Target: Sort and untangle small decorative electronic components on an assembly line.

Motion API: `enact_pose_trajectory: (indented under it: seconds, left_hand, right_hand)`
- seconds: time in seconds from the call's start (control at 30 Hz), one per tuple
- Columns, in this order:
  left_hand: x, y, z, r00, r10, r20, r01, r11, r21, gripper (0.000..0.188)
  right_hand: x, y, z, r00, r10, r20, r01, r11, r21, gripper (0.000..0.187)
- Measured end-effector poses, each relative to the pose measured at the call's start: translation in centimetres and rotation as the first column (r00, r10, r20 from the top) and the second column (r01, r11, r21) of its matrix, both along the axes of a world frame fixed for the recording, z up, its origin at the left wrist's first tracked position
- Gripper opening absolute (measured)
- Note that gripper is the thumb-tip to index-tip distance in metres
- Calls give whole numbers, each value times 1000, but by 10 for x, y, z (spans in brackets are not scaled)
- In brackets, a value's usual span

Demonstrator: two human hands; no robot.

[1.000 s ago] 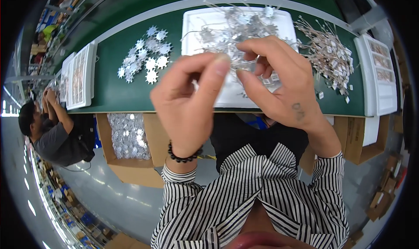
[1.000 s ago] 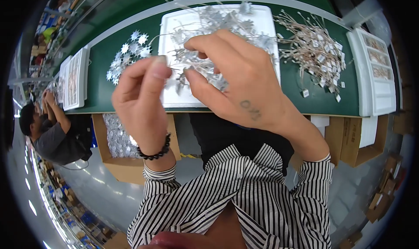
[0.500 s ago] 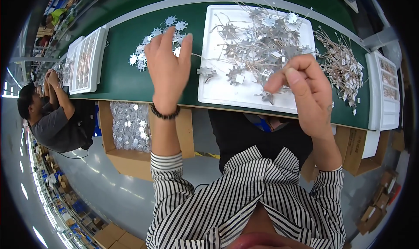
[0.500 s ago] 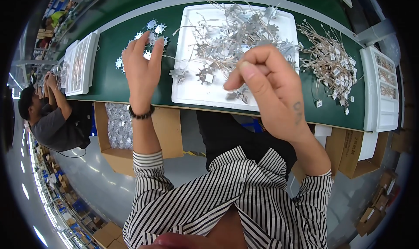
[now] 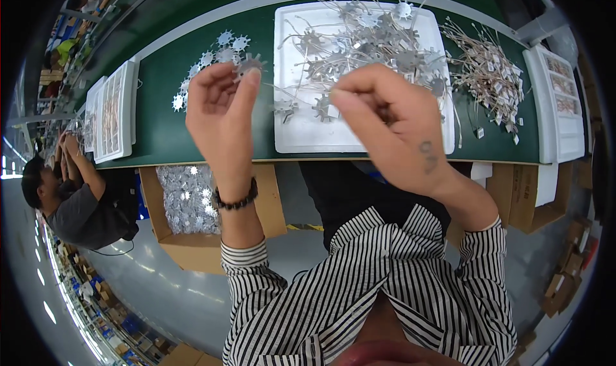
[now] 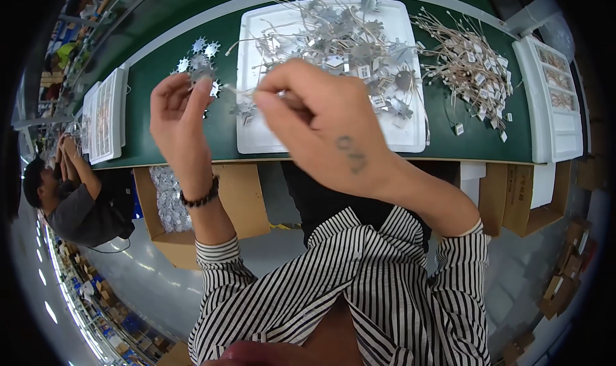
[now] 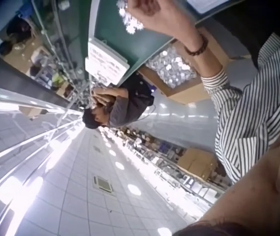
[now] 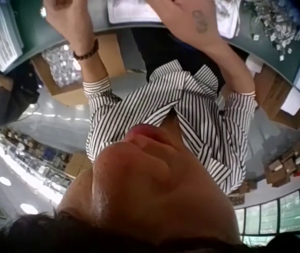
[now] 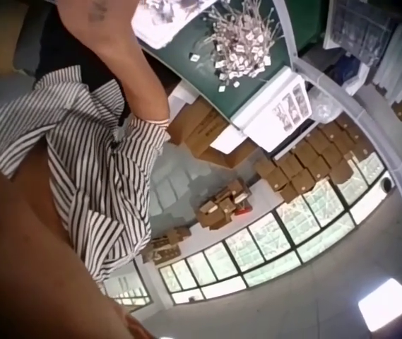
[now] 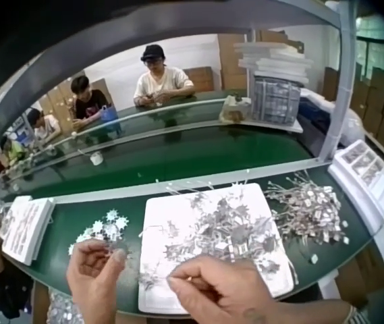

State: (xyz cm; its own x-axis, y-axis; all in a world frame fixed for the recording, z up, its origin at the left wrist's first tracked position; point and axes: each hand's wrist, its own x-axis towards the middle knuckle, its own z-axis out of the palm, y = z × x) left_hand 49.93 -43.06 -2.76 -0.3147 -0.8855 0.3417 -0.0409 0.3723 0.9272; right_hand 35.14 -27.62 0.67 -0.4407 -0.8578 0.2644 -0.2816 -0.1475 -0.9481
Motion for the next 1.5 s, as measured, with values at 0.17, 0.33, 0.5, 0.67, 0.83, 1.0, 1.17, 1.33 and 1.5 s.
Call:
enact_pose_trajectory:
  seconds: [0.17, 0.33, 0.5, 0.67, 0.83, 1.0, 1.17, 1.33, 1.5]
  left_hand:
    - [-1, 39, 17, 991, -41, -126, 54, 993, 103, 32]
    - [0, 48, 18, 987, -56, -148, 69, 994, 82, 33]
    - [0, 51, 16, 991, -56, -120, 56, 998, -1, 34]
    - [-1, 54, 15, 994, -68, -89, 64, 997, -47, 30]
    - [-4, 52, 12, 956, -171, -239, 209, 967, 143, 26]
    - [-5, 58, 15, 924, -209, -319, 299, 917, 265, 21]
    - [-5, 59, 21, 923, -289, -256, 352, 901, 254, 20]
    - [-12, 46, 46, 940, -227, -256, 270, 952, 146, 19]
    - [-38, 14, 85, 940, -197, -278, 198, 980, -23, 23]
  right_hand:
    - [13, -18, -6, 993, -22, -115, 5, 989, -150, 4]
    - [15, -18, -5, 976, -63, -209, 29, 986, -165, 5]
    - [16, -19, -6, 915, -157, -371, 74, 971, -228, 6]
    - [11, -19, -3, 823, -179, -539, 55, 970, -239, 10]
    - [11, -17, -7, 883, -113, -456, 18, 978, -209, 11]
    - [4, -5, -7, 961, 41, -272, -59, 997, -58, 18]
    - [-2, 1, -8, 977, 162, -140, -166, 986, -15, 27]
    - [-21, 8, -15, 872, 74, -484, -111, 993, -48, 39]
    - [-33, 29, 2, 925, -111, -364, 111, 994, -20, 39]
